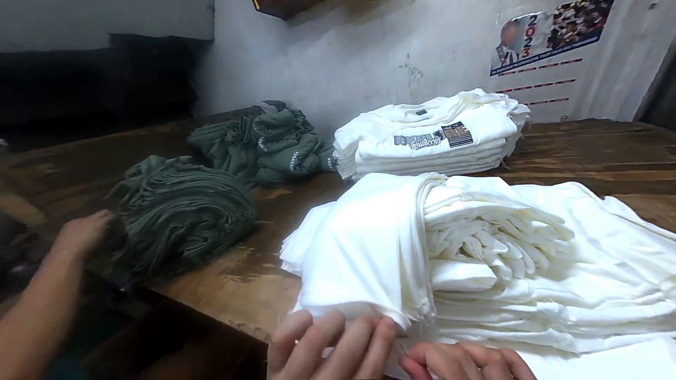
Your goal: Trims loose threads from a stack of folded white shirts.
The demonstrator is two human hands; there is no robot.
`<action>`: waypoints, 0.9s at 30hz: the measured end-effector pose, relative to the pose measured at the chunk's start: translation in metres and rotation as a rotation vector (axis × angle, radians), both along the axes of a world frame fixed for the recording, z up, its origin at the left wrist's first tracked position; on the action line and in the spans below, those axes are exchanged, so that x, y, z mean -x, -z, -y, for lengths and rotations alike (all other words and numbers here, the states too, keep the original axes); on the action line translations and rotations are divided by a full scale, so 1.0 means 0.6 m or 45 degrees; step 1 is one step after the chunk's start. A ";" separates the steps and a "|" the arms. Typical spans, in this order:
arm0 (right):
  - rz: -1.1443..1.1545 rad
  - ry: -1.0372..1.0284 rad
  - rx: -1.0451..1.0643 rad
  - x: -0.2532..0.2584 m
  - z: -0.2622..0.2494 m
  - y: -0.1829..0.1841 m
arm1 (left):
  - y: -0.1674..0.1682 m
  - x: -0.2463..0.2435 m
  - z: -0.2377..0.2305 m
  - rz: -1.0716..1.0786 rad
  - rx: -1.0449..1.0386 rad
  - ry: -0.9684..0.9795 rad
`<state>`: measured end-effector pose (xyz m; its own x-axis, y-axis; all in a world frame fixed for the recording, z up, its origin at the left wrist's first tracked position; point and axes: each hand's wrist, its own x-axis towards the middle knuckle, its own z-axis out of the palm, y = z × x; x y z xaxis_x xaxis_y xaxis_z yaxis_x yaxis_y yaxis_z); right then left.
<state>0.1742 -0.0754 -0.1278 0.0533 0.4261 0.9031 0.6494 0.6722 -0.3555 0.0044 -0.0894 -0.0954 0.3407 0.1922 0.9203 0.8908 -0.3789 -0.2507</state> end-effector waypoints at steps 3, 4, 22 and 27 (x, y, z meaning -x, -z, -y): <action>-0.063 -0.092 0.136 -0.004 0.001 0.001 | -0.003 0.011 -0.001 0.055 -0.005 -0.004; -0.086 -0.126 0.165 -0.005 0.001 0.002 | -0.003 0.012 0.000 0.048 -0.013 0.003; 0.333 -0.284 0.155 -0.067 -0.031 -0.055 | -0.022 0.031 -0.020 0.990 0.082 0.209; 0.252 -0.488 0.062 -0.078 -0.071 -0.052 | -0.012 0.006 -0.033 0.465 0.577 0.484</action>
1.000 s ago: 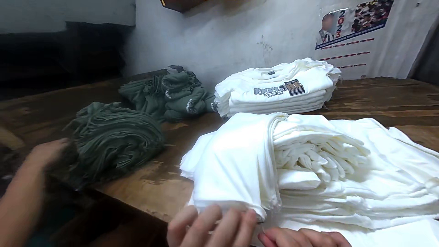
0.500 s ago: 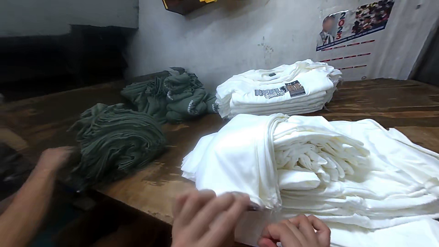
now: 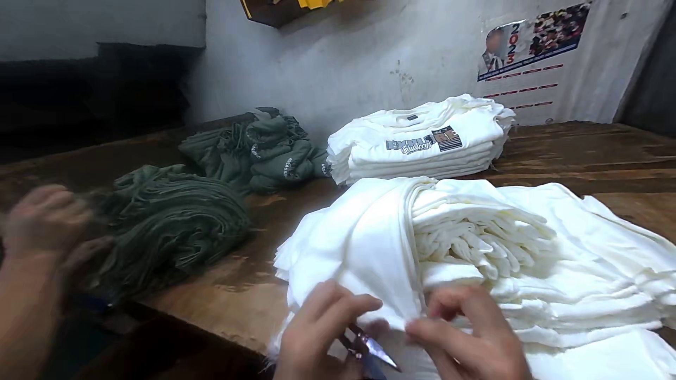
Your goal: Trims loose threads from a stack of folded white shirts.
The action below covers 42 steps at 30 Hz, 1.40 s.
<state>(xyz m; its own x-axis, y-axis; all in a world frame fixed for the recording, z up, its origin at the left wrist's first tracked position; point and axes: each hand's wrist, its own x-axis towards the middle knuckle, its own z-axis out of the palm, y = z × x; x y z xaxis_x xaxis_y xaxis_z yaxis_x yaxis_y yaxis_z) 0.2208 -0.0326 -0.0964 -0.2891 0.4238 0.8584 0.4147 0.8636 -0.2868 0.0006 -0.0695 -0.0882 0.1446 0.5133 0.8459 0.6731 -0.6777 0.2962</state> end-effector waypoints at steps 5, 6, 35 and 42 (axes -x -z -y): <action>0.624 -0.209 0.471 -0.096 0.034 -0.040 | 0.022 0.014 -0.011 -0.184 0.011 -0.039; 0.702 -0.166 0.486 -0.096 0.037 -0.041 | 0.024 0.014 -0.012 -0.162 -0.003 -0.043; -0.408 -0.005 -0.095 0.041 0.061 0.056 | 0.016 -0.018 0.002 -0.304 -0.504 -0.260; -0.212 0.371 0.060 0.047 0.037 0.027 | 0.005 -0.010 -0.011 -0.140 -0.306 -0.275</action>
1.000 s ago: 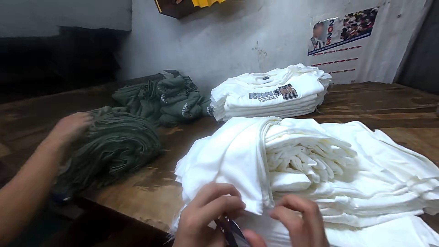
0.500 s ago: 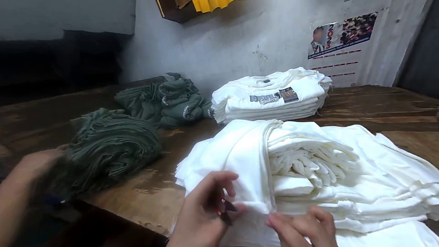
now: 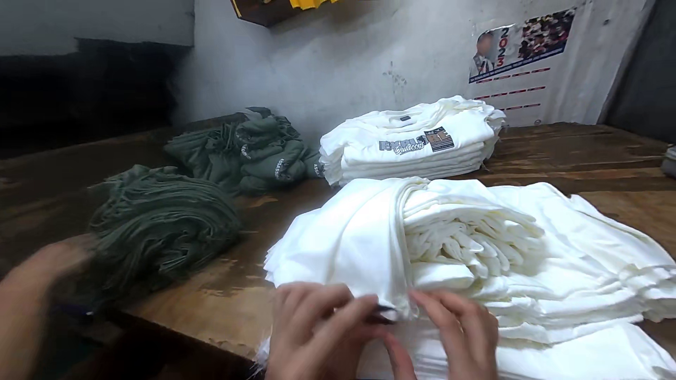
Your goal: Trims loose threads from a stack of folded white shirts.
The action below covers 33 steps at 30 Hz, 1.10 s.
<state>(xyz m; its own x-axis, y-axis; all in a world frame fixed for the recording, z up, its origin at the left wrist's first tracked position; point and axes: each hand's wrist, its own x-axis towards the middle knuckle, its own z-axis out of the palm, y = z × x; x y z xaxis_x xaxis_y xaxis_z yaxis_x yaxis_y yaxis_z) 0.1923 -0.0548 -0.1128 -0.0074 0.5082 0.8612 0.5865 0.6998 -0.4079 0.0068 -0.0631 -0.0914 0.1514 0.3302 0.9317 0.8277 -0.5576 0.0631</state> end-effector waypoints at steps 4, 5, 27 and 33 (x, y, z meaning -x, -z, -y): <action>-0.066 -0.058 -0.103 -0.004 -0.016 0.008 | 0.002 0.023 -0.003 0.050 0.209 0.123; -0.091 -0.080 -0.127 -0.011 -0.014 0.012 | 0.001 0.029 0.000 0.066 0.199 0.162; 0.015 -0.245 0.439 -0.051 0.004 -0.037 | -0.014 -0.016 0.040 0.196 0.424 0.087; -0.385 -0.283 0.294 -0.026 0.000 0.000 | 0.003 -0.037 0.034 -0.037 0.112 -0.186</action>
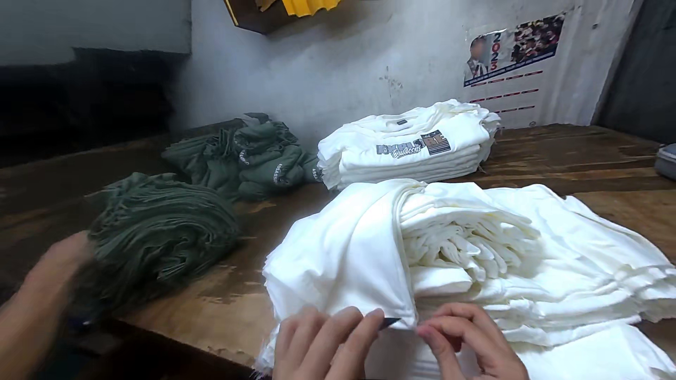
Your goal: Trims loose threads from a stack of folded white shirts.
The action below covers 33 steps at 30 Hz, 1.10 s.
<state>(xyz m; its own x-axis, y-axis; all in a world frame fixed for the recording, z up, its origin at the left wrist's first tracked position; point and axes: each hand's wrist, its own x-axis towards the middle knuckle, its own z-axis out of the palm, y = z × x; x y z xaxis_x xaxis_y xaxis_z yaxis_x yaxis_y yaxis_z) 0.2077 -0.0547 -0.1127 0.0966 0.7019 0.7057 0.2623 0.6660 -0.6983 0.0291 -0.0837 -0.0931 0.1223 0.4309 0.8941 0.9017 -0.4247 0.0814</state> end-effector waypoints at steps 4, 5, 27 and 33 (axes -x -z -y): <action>-0.126 -0.069 -0.116 -0.001 -0.001 0.009 | -0.003 -0.024 -0.009 -0.104 -0.057 -0.011; -0.063 -0.067 -0.193 0.000 -0.003 0.012 | -0.002 -0.028 -0.016 -0.112 -0.058 0.012; 0.195 0.061 -0.325 0.006 -0.022 0.044 | 0.006 -0.004 -0.028 0.058 0.109 0.178; 0.223 0.159 -0.413 0.033 -0.028 0.033 | 0.006 0.028 -0.035 0.228 0.323 0.398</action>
<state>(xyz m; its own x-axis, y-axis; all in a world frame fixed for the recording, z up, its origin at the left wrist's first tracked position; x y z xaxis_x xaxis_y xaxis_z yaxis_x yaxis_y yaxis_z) 0.1878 -0.0377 -0.1323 0.0253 0.4299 0.9025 0.4518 0.8004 -0.3939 0.0124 -0.0626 -0.0965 0.1347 0.6066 0.7835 0.6950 -0.6214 0.3616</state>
